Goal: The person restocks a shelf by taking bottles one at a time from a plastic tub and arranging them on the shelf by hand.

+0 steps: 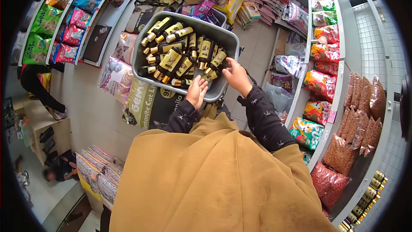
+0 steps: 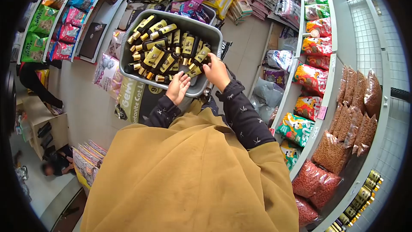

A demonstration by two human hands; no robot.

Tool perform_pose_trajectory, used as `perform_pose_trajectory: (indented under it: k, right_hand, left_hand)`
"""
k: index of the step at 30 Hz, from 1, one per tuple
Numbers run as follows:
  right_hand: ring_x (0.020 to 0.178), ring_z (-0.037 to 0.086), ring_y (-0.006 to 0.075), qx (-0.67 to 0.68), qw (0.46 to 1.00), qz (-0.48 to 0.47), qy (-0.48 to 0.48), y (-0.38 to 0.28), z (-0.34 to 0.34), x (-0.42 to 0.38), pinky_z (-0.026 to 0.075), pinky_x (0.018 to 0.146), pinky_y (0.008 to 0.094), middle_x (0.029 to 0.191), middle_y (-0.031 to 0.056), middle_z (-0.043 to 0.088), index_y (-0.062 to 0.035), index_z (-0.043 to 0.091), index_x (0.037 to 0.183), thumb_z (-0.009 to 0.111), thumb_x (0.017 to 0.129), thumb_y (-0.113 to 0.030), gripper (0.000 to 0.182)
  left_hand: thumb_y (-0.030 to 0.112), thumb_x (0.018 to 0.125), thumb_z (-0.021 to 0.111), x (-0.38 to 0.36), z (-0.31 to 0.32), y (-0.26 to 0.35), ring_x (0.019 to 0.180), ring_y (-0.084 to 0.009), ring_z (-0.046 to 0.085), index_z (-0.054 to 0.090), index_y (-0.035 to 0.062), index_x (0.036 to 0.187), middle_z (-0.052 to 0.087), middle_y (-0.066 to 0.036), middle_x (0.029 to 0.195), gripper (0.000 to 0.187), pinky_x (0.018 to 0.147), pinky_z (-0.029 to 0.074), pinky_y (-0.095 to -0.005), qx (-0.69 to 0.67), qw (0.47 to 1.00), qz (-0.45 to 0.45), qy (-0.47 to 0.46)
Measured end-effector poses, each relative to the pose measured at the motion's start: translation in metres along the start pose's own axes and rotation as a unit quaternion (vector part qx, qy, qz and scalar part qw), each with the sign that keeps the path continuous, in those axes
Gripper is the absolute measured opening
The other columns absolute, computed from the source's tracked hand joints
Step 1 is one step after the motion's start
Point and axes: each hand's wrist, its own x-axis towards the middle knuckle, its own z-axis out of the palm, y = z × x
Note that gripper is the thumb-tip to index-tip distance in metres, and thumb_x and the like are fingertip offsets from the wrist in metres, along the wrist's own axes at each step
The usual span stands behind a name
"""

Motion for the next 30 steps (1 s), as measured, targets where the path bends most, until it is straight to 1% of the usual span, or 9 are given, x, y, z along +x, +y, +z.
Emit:
perform_pose_trajectory:
  k: [3,6,10,14,15,18,23,27,30]
  right_hand:
    - [0.094,0.065,0.0333,-0.040,0.998,0.037,-0.022,0.019,0.011,0.025,0.050,0.084,0.0393,0.114,0.0225,0.060,0.0043,0.048,0.126,0.060,0.081,-0.008,0.048]
    - [0.106,0.057,0.0409,-0.123,0.992,-0.036,-0.006,0.034,0.030,0.044,0.047,0.091,0.0415,0.115,0.0280,0.057,0.0052,0.043,0.131,0.056,0.079,-0.003,0.054]
    - [0.108,0.054,0.0469,-0.163,0.986,-0.002,0.033,0.038,0.053,0.060,0.044,0.095,0.0426,0.118,0.0362,0.051,0.0083,0.038,0.131,0.053,0.076,0.000,0.058]
    - [0.108,0.053,0.0492,-0.160,0.987,0.016,0.013,0.055,0.058,0.078,0.044,0.096,0.0428,0.117,0.0399,0.049,0.0080,0.033,0.135,0.056,0.074,-0.001,0.066]
    - [0.108,0.053,0.0492,-0.159,0.987,0.016,0.010,0.053,0.055,0.079,0.044,0.096,0.0428,0.117,0.0399,0.049,0.0080,0.033,0.135,0.056,0.074,-0.001,0.066]
    - [0.108,0.053,0.0478,-0.121,0.987,0.090,-0.063,0.047,0.046,0.086,0.044,0.095,0.0427,0.117,0.0396,0.048,0.0094,0.035,0.133,0.058,0.073,-0.002,0.065]
    - [0.107,0.054,0.0452,-0.134,0.981,0.112,-0.090,0.040,0.037,0.088,0.045,0.093,0.0416,0.113,0.0365,0.053,0.0093,0.041,0.128,0.059,0.071,-0.003,0.060]
    - [0.103,0.056,0.0427,-0.125,0.988,0.061,-0.072,0.037,0.032,0.082,0.046,0.091,0.0406,0.106,0.0319,0.058,0.0089,0.051,0.117,0.060,0.071,-0.004,0.049]
    - [0.100,0.057,0.0410,-0.025,0.991,0.091,-0.091,0.032,0.027,0.077,0.046,0.090,0.0403,0.099,0.0283,0.062,0.0083,0.058,0.110,0.059,0.072,-0.008,0.041]
  left_hand:
    - [0.036,0.094,0.050,0.015,0.006,-0.004,0.115,-0.0212,0.048,0.033,0.0053,0.141,0.045,-0.010,0.130,0.058,0.099,0.038,-0.0328,-0.055,0.998,-0.018,0.036]
    - [0.040,0.095,0.047,0.028,0.005,-0.008,0.120,-0.0228,0.045,0.030,0.0056,0.142,0.038,-0.009,0.138,0.062,0.103,0.035,-0.0352,-0.048,0.998,-0.030,0.028]
    - [0.041,0.095,0.045,0.033,0.008,-0.004,0.121,-0.0240,0.044,0.032,0.0056,0.141,0.038,-0.007,0.140,0.060,0.104,0.033,-0.0366,-0.022,0.998,-0.040,0.032]
    - [0.041,0.095,0.045,0.042,0.006,-0.005,0.122,-0.0236,0.044,0.035,0.0062,0.140,0.039,-0.007,0.141,0.057,0.105,0.032,-0.0365,-0.016,0.998,-0.047,0.029]
    - [0.041,0.095,0.045,0.044,0.005,-0.005,0.122,-0.0236,0.044,0.035,0.0062,0.140,0.039,-0.007,0.141,0.057,0.105,0.032,-0.0365,-0.017,0.998,-0.047,0.031]
    - [0.038,0.094,0.050,0.049,0.002,-0.006,0.114,-0.0203,0.047,0.048,0.0092,0.122,0.050,-0.003,0.124,0.041,0.101,0.033,-0.0370,-0.039,0.998,-0.051,0.022]
    - [0.037,0.093,0.050,0.045,0.007,-0.003,0.112,-0.0194,0.049,0.051,0.0084,0.119,0.055,-0.003,0.116,0.038,0.101,0.032,-0.0362,-0.021,0.997,-0.065,0.035]
    - [0.030,0.093,0.052,0.043,-0.003,-0.017,0.102,-0.0175,0.053,0.054,0.0074,0.116,0.059,-0.003,0.107,0.032,0.096,0.036,-0.0342,-0.041,0.998,-0.047,0.029]
    - [0.020,0.094,0.053,0.034,-0.005,-0.029,0.091,-0.0145,0.056,0.054,0.0062,0.116,0.060,-0.003,0.102,0.026,0.089,0.041,-0.0312,-0.037,0.997,0.026,0.058]
